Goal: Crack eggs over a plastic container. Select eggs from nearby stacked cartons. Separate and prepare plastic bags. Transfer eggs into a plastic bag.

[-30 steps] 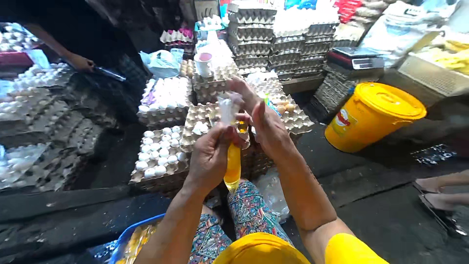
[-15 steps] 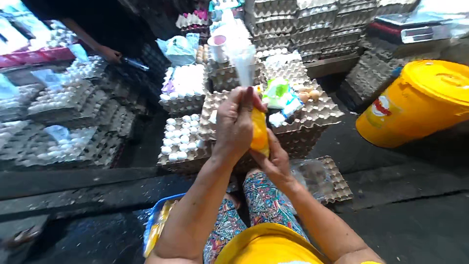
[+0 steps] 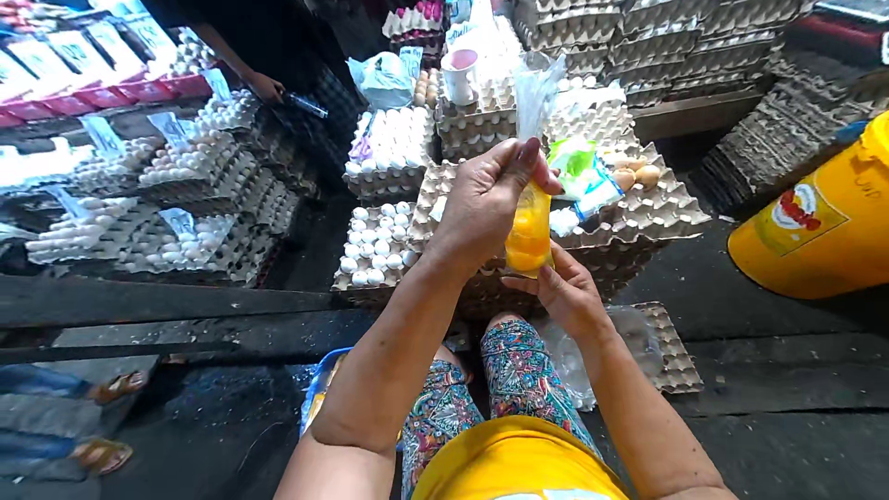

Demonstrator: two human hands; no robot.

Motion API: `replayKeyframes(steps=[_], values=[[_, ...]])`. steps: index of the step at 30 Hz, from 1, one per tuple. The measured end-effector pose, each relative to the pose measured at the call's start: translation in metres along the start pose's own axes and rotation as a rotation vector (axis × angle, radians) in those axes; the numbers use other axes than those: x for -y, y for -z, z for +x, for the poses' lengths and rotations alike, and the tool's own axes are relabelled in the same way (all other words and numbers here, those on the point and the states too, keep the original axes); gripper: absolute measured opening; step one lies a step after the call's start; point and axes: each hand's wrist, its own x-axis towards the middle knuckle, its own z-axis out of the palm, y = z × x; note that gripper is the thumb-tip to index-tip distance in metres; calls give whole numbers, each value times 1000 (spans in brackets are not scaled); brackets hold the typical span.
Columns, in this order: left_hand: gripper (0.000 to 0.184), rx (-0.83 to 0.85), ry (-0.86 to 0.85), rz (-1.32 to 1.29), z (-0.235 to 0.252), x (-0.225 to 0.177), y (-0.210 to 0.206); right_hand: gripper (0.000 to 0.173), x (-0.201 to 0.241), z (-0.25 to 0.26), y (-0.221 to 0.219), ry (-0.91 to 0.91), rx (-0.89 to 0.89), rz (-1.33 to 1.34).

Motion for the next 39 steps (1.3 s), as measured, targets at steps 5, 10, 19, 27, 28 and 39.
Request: replayKeyframes(steps=[5,10,19,27,28,39], values=[[31,24,21,-47,0,-2,1,43,-5,1,-2,-81,92,317],[32,73,-10,-106,-1,-2,0,32,-14,2,-3,-145,201,545],[32,18,-99,-202,-2,5,-12,41,-13,-1,-20,-185,119,524],[29,-259,-187,36,1,6,-12,82,-39,-13,-28,93,-72,-310],[29,-285,-195,36,0,8,-12,82,-39,-12,-33,127,-94,-339],[30,-167,-40,-53,-14,-4,9,51,-32,-6,-35,-44,-54,269]])
